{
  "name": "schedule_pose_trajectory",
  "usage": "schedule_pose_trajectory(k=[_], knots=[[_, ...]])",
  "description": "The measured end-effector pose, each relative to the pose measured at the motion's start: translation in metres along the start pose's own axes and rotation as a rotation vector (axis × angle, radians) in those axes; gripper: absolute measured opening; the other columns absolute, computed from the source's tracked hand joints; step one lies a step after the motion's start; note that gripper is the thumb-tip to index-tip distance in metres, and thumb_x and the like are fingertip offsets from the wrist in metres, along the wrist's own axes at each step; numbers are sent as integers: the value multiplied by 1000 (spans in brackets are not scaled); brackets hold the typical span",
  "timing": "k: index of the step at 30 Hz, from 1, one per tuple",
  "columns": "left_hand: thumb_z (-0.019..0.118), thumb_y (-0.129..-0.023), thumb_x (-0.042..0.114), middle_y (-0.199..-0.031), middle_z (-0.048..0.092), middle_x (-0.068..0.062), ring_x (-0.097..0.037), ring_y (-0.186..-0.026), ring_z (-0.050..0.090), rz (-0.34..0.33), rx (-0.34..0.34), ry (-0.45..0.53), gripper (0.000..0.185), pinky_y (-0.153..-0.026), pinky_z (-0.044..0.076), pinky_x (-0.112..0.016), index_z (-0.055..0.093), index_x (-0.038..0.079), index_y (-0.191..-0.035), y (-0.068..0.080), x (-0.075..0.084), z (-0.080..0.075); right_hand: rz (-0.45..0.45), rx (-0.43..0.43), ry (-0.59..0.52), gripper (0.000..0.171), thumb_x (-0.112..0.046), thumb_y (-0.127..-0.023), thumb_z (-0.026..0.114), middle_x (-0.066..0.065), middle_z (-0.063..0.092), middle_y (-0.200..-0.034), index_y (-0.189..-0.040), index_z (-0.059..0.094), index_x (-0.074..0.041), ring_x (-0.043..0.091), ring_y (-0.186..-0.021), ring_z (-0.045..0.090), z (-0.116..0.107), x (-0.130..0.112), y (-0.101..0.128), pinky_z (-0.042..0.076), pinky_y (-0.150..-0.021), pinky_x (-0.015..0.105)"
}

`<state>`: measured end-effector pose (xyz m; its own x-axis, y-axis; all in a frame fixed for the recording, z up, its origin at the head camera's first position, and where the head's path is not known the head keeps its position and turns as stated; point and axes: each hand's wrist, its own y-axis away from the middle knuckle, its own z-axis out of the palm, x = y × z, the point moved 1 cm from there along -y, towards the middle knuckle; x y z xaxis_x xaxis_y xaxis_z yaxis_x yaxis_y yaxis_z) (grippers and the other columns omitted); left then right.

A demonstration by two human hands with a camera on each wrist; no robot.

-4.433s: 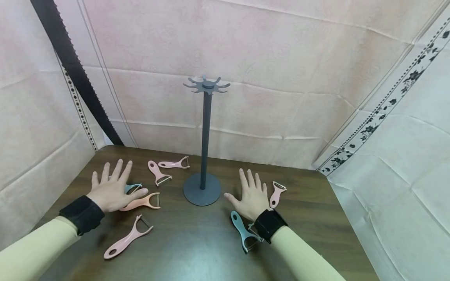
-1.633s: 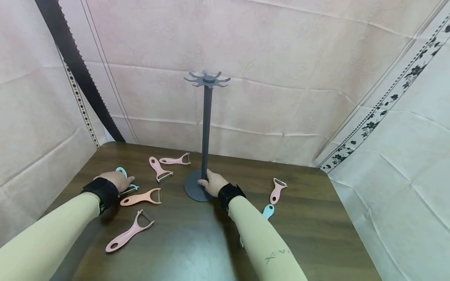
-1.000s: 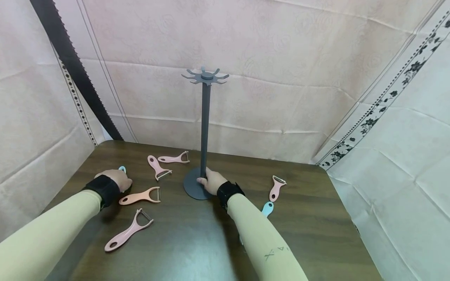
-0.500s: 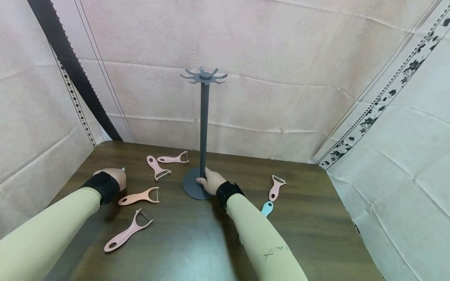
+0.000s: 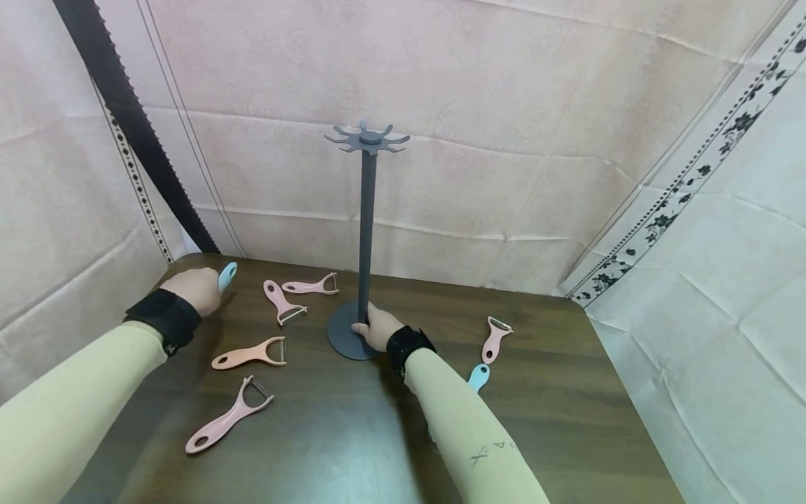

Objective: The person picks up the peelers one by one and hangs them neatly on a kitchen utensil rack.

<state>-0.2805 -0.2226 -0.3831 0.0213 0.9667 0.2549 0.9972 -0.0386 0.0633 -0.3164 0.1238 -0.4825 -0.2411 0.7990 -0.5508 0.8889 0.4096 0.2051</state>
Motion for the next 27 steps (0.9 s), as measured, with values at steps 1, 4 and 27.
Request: schedule_pose_trajectory(k=[1,4,27], knots=[[53,-90,8,-71,57,-14,-30,-62,53,5,10,9,18,-57,46,-46,64,-2,-78,-1,1,-1,-2,0,-3,39,-36,-99,55,2,64,-94,-125,49,-9,16,-88,60,0,0,1,48,-83,37],[55,-93,12,-71,56,-13,-29,-61,52,40,72,63,18,-56,44,-44,63,-1,-82,-5,5,-4,3,-1,-9,42,-35,-98,56,4,65,-98,-128,47,-7,17,-90,60,0,-2,2,47,-85,37],[52,-98,16,-87,66,-12,-24,-69,58,296,382,424,18,-59,45,-36,62,2,-102,-20,78,-53,51,-50,-134,53,-30,-99,56,2,64,-88,-142,33,-10,16,-81,61,-1,-2,4,46,-76,33]])
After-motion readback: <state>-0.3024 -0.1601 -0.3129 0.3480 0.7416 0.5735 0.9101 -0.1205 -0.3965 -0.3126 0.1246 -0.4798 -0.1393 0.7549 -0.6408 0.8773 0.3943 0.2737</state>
